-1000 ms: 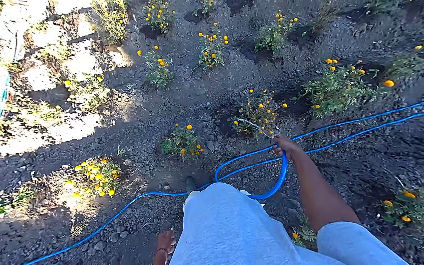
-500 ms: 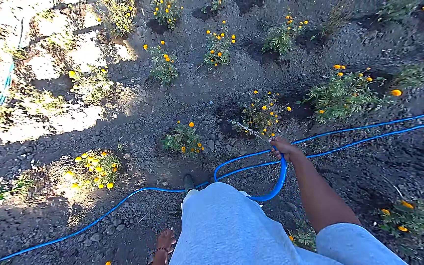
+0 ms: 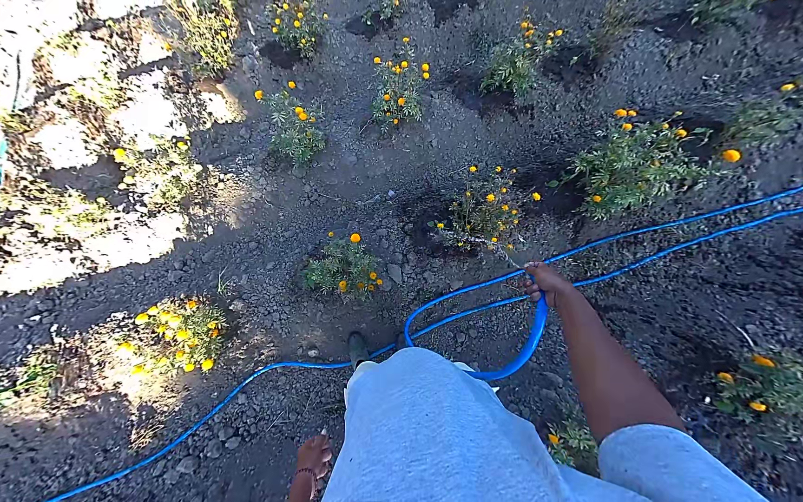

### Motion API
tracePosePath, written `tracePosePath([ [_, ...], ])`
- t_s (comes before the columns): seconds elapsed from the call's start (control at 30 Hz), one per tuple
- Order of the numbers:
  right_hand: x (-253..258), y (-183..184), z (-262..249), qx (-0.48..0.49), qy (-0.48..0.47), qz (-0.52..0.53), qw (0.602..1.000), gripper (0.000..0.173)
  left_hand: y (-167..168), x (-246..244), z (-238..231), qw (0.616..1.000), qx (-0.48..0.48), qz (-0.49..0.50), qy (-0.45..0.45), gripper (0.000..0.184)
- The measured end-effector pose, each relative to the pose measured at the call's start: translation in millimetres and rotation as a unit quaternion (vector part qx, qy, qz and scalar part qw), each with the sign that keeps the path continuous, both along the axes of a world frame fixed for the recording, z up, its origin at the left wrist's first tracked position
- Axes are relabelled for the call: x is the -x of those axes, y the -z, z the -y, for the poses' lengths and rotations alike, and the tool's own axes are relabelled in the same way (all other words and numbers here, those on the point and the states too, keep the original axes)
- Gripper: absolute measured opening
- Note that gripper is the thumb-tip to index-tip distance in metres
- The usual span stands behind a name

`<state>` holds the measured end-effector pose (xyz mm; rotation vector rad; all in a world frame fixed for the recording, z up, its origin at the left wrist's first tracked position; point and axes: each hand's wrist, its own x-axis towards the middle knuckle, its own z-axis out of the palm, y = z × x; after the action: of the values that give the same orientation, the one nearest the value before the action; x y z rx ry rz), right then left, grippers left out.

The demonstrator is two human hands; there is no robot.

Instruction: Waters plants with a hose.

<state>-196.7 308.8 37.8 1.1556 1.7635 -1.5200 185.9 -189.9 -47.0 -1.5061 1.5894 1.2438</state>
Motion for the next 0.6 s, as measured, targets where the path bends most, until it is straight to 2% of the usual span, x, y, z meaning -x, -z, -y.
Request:
tracePosePath([
  [0.4,-20.1,-2.4,-7.6,-0.012,0.016,0.001,1.0,0.016,12.0,1.0,12.5,1.0,0.005,-0.009,0.016,0.042],
  [0.6,-21.8,-3.3,-7.0,-0.007,0.015,-0.007,1.0,0.018,4.4,-0.9,11.9,1.0,0.001,-0.01,0.019,0.04],
])
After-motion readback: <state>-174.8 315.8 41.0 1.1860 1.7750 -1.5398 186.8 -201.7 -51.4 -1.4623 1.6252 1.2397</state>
